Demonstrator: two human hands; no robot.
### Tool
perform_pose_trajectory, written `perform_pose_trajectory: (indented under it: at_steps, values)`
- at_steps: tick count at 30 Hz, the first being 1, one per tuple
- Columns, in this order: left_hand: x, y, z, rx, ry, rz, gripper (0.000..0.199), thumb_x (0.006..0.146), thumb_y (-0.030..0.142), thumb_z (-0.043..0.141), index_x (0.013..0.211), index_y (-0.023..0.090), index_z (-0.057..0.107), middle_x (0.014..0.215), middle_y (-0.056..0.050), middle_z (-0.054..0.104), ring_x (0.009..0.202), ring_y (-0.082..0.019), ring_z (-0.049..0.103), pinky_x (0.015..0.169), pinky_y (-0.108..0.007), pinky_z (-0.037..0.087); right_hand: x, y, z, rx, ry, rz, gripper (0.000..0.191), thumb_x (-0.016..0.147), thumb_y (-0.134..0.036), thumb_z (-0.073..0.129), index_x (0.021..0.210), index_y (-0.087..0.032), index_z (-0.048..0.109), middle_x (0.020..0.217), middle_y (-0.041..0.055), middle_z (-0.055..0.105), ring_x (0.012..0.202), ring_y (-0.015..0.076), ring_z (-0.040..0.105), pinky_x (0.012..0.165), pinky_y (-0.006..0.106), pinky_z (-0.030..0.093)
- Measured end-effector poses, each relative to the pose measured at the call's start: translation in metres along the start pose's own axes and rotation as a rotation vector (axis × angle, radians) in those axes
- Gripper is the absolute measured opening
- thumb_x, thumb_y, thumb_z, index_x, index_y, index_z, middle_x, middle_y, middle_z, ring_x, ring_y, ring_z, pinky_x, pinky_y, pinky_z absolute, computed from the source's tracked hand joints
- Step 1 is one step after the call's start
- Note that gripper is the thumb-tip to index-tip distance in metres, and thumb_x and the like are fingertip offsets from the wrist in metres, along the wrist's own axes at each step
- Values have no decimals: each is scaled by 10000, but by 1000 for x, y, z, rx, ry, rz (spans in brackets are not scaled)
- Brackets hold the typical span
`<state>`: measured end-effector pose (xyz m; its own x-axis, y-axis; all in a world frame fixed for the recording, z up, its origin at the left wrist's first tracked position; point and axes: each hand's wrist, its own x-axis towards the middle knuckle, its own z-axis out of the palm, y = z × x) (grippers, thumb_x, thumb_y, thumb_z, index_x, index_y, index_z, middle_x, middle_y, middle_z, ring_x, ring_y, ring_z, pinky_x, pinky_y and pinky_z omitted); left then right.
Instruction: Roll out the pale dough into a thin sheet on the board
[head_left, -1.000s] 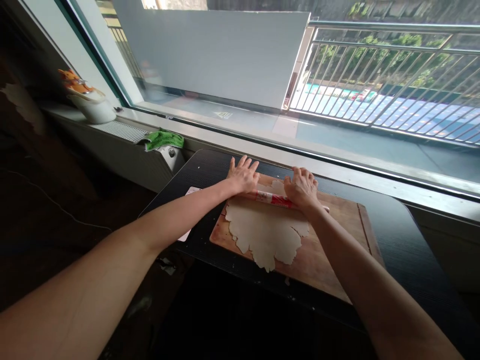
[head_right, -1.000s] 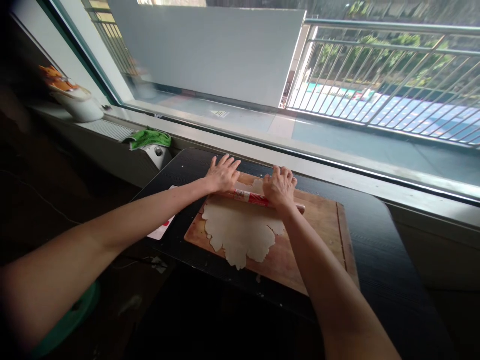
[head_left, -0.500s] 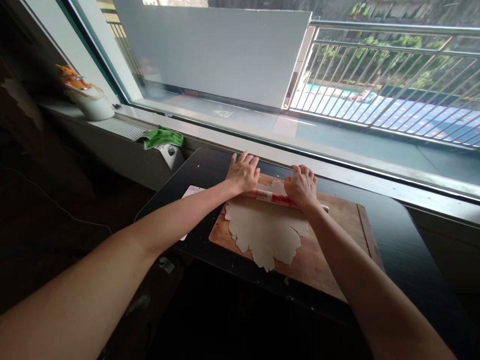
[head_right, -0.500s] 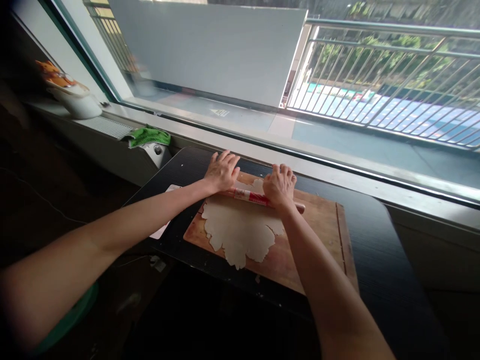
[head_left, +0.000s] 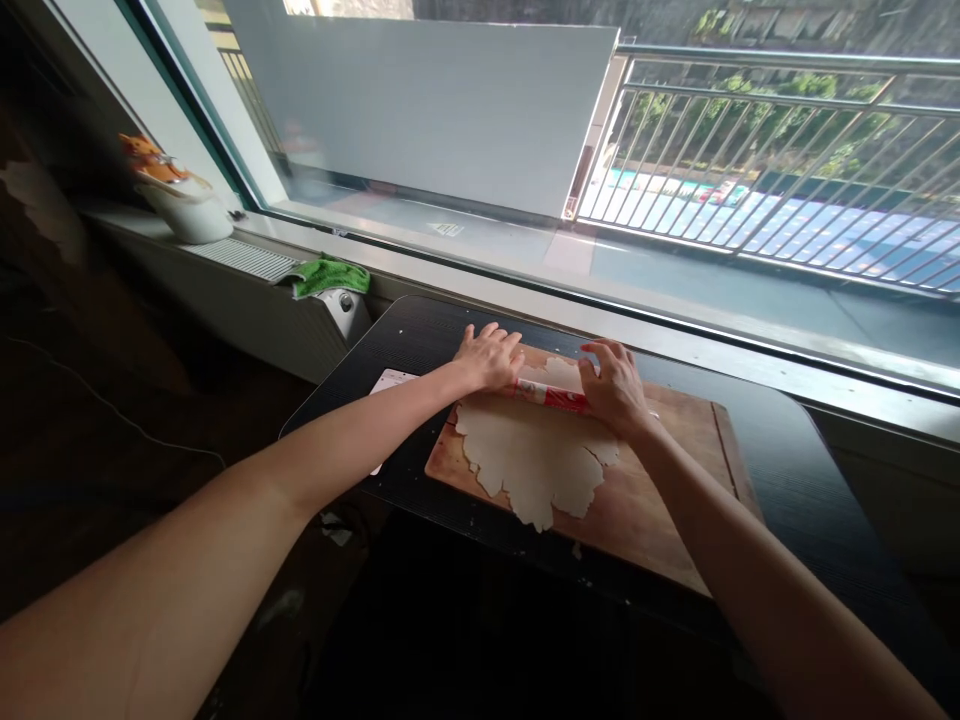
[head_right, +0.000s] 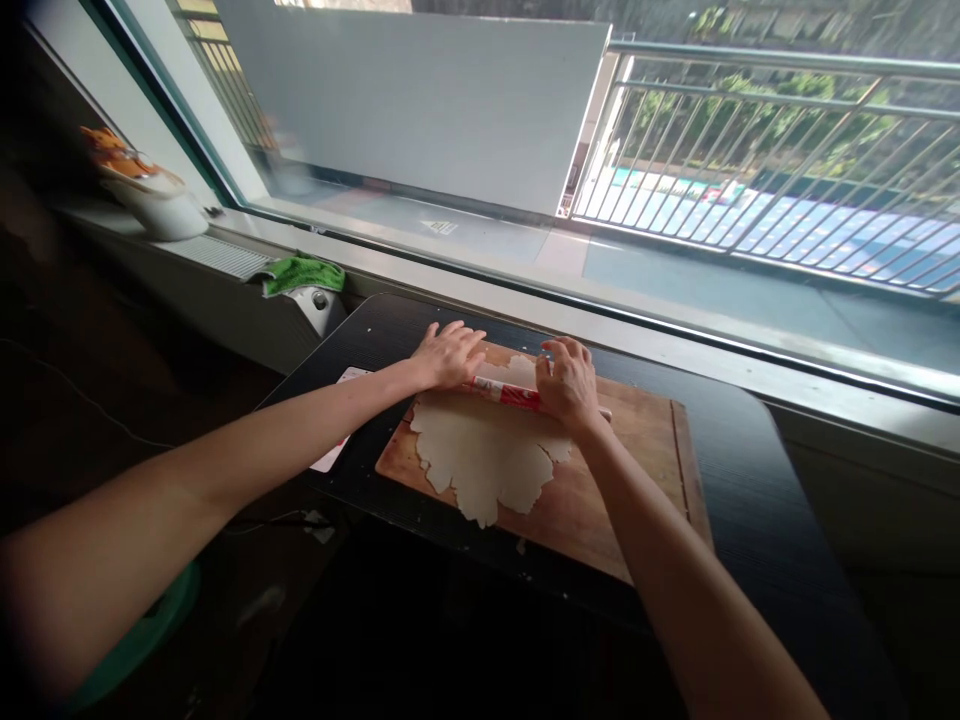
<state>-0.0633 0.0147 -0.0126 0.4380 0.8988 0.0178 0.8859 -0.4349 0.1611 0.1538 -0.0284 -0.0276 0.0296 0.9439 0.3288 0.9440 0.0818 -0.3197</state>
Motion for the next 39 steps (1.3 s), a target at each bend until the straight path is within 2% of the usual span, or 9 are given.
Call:
perform_pose_trajectory:
  at_steps: [6, 9, 13, 15, 18, 22, 29, 33, 39]
  values:
    - [-24, 8, 7, 33, 131, 55, 417, 1000, 345, 371, 1331, 211, 586, 1464, -105, 544, 1443, -291, 350, 1189, -562, 243, -41, 9, -14, -245, -87, -78, 423, 965, -335, 359, 1119, -221, 736, 1246, 104, 672, 1241, 300, 498, 1037, 455, 414]
    - [-19, 8, 10, 32, 219, 59, 404, 1012, 343, 344, 1293, 228, 610, 1447, -96, 557, 1437, -279, 359, 1191, -539, 241, -28, 5, -14, -247, -93, 3, 406, 959, -325, 371, 1111, -243, 739, 1262, 86, 668, 1235, 290, 502, 1042, 450, 409]
    - [10, 1, 8, -33, 94, -100, 477, 1001, 432, 366, 1347, 175, 569, 1434, -145, 565, 1393, -316, 415, 1132, -556, 327, 2, -3, -14, -188, -168, 207, 449, 955, -392, 391, 1251, -220, 681, 1401, 92, 592, 1292, 298, 458, 1062, 452, 389]
    - [14, -1, 8, -25, 121, -105, 488, 997, 420, 368, 1349, 149, 570, 1422, -162, 571, 1393, -323, 413, 1138, -561, 311, 4, -5, -14, -175, -187, 265, 481, 954, -415, 397, 1305, -202, 647, 1435, 112, 563, 1305, 305, 443, 1068, 460, 378]
    - [-1, -1, 10, 6, 222, 103, 479, 986, 414, 383, 1346, 172, 585, 1409, -131, 586, 1407, -303, 398, 1177, -524, 260, -14, -6, -14, -188, -170, 216, 434, 963, -384, 386, 1230, -214, 683, 1368, 115, 607, 1284, 300, 457, 1053, 457, 377]
    - [-17, -2, 11, 50, 130, 298, 563, 969, 479, 395, 1447, 203, 506, 1521, -89, 493, 1471, -304, 309, 1215, -524, 177, -33, -9, -13, -231, -83, 131, 411, 984, -343, 355, 1130, -217, 718, 1300, 114, 641, 1288, 291, 449, 1049, 440, 363]
    - [4, 2, 3, 94, -87, 34, 608, 995, 468, 290, 1524, 192, 401, 1598, -90, 393, 1500, -295, 261, 1193, -537, 223, -21, -13, -17, -191, -137, 215, 410, 983, -334, 366, 1147, -189, 713, 1285, 127, 650, 1224, 292, 491, 993, 421, 409]
    - [-7, 3, 6, 101, -104, 80, 599, 1001, 490, 236, 1520, 246, 411, 1603, -47, 393, 1498, -270, 270, 1196, -505, 226, -36, -13, -15, -227, -91, 119, 423, 995, -346, 346, 1095, -197, 729, 1263, 129, 652, 1265, 299, 460, 1025, 444, 387]
    - [16, 1, 3, 46, -101, -128, 683, 970, 542, 285, 1562, 205, 328, 1625, -97, 342, 1517, -303, 224, 1192, -558, 224, -14, -11, -13, -178, -146, 244, 427, 976, -362, 381, 1253, -198, 660, 1383, 132, 584, 1269, 305, 454, 1017, 451, 401]
